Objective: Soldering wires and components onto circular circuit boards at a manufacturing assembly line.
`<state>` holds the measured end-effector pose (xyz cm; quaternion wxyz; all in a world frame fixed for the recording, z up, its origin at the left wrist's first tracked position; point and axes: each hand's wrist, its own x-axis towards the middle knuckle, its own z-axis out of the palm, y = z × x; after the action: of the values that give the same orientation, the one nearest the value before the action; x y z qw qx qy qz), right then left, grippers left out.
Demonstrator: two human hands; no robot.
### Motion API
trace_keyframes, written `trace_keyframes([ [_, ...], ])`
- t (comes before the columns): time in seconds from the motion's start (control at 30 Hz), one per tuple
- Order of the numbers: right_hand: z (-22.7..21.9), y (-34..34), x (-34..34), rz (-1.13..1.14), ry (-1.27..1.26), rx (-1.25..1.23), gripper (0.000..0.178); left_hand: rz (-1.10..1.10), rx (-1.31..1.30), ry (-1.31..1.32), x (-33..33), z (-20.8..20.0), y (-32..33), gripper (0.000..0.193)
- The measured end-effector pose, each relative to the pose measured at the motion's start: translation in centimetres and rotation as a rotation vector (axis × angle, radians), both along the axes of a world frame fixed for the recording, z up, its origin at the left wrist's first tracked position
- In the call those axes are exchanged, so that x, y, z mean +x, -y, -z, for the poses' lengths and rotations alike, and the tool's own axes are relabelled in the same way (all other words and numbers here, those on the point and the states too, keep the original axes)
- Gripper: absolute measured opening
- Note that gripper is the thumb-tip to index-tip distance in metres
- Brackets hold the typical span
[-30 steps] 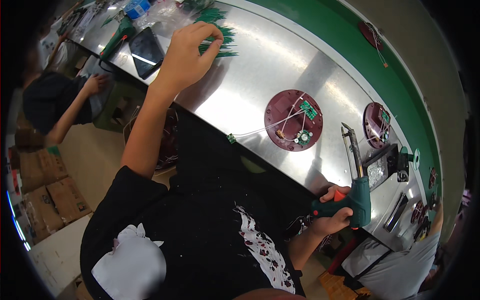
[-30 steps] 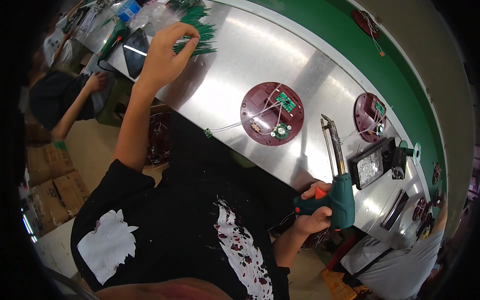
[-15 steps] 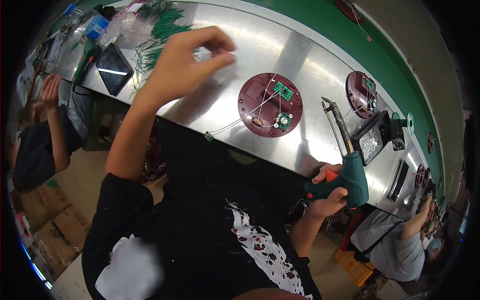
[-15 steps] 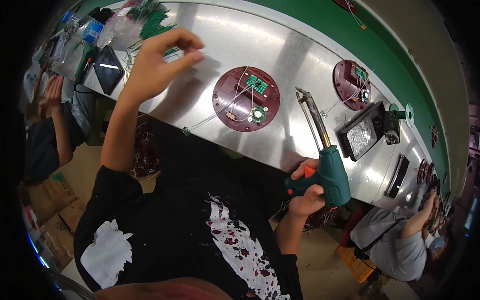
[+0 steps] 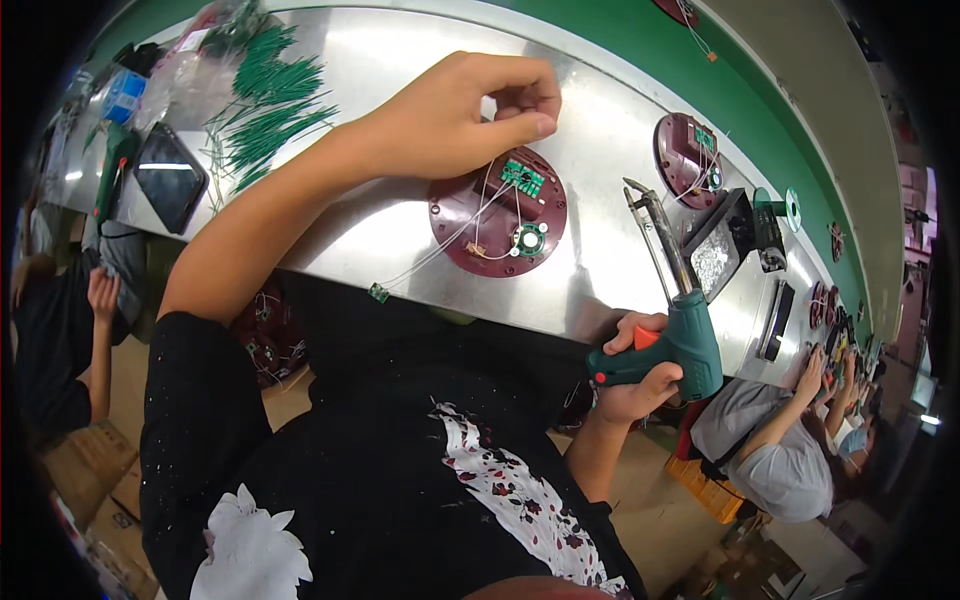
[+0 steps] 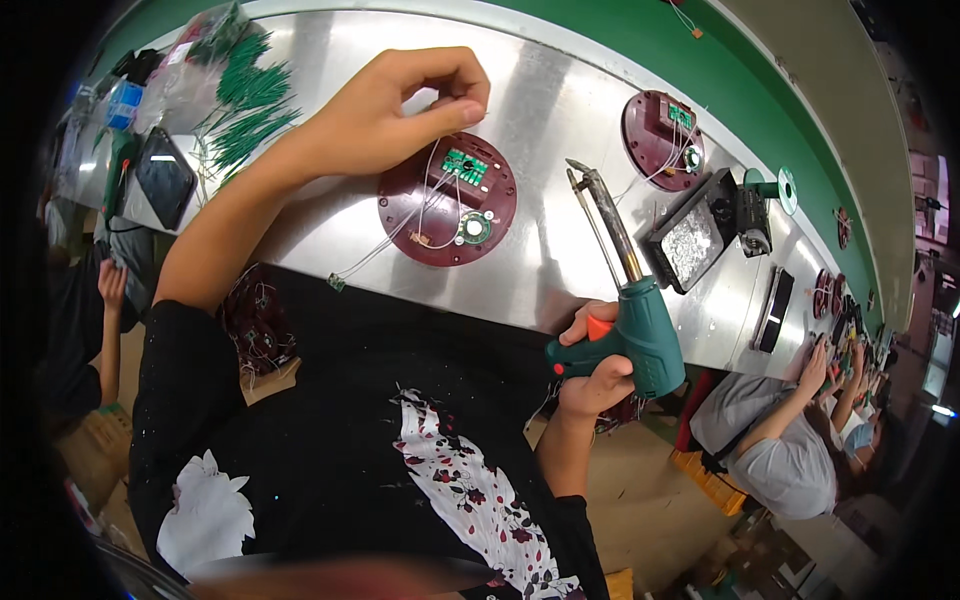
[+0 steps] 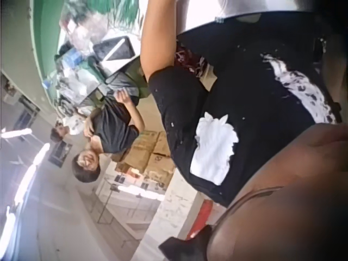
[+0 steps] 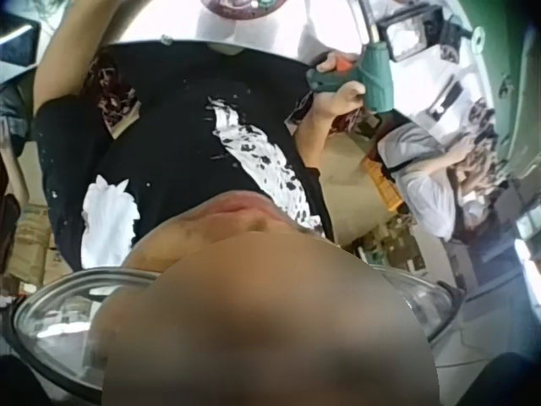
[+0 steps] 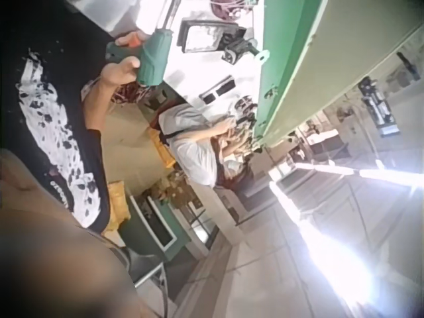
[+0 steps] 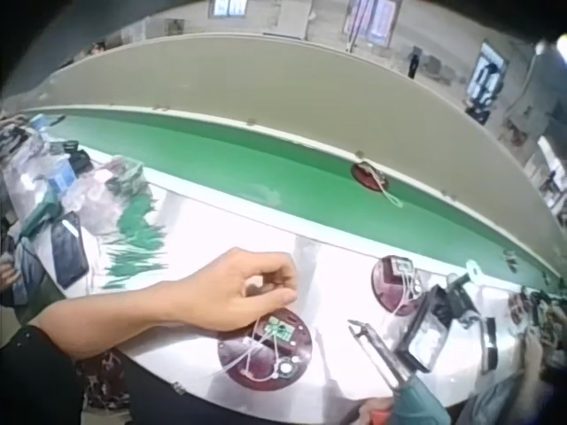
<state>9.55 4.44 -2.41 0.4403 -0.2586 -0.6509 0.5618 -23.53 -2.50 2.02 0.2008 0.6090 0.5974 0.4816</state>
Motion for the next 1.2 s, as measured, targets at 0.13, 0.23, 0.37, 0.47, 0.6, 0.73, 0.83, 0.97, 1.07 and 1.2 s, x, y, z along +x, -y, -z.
trace_keyframes([
  [0.13,-0.1,0.0,0.0,0.017,0.017,-0.004,0.076,0.036,-0.041,0.133,-0.1,0.2,0.6,0.008],
  [0.23,-0.3,-0.1,0.3,-0.003,0.041,-0.029,0.077,0.052,-0.054,0.1,-0.4,-0.1,1.1,0.007],
  [0.37,-0.8,0.1,-0.1,-0.023,0.035,-0.074,0.08,0.054,0.019,-0.076,-0.4,0.1,1.2,0.011],
  [0.47,-1.7,0.9,-0.7,0.026,0.175,0.031,0.087,0.04,0.104,-0.169,0.1,0.3,1.2,0.016],
  [0.6,-1.3,1.7,0.1,0.0,0.274,0.017,0.096,0.015,0.111,-0.187,0.8,-0.1,1.0,0.022],
  [0.73,-1.9,1.7,-0.2,0.045,0.354,-0.001,0.103,0.003,0.123,-0.158,1.0,-0.6,0.7,0.02],
  [0.83,-1.8,2.0,-0.2,0.038,0.362,0.016,0.103,0.041,0.036,-0.031,1.0,-0.5,0.9,0.023],
  [0.97,-1.2,2.2,-0.5,0.037,0.378,0.043,0.102,0.015,-0.005,-0.04,0.9,-0.3,0.9,0.026],
  [1.07,-1.7,2.1,-0.6,0.007,0.439,0.052,0.099,0.021,0.017,-0.013,1.0,0.0,0.9,0.025],
  [1.2,-2.6,1.9,-1.1,-0.042,0.525,0.076,0.097,0.041,0.013,0.042,1.0,0.5,0.8,0.025],
])
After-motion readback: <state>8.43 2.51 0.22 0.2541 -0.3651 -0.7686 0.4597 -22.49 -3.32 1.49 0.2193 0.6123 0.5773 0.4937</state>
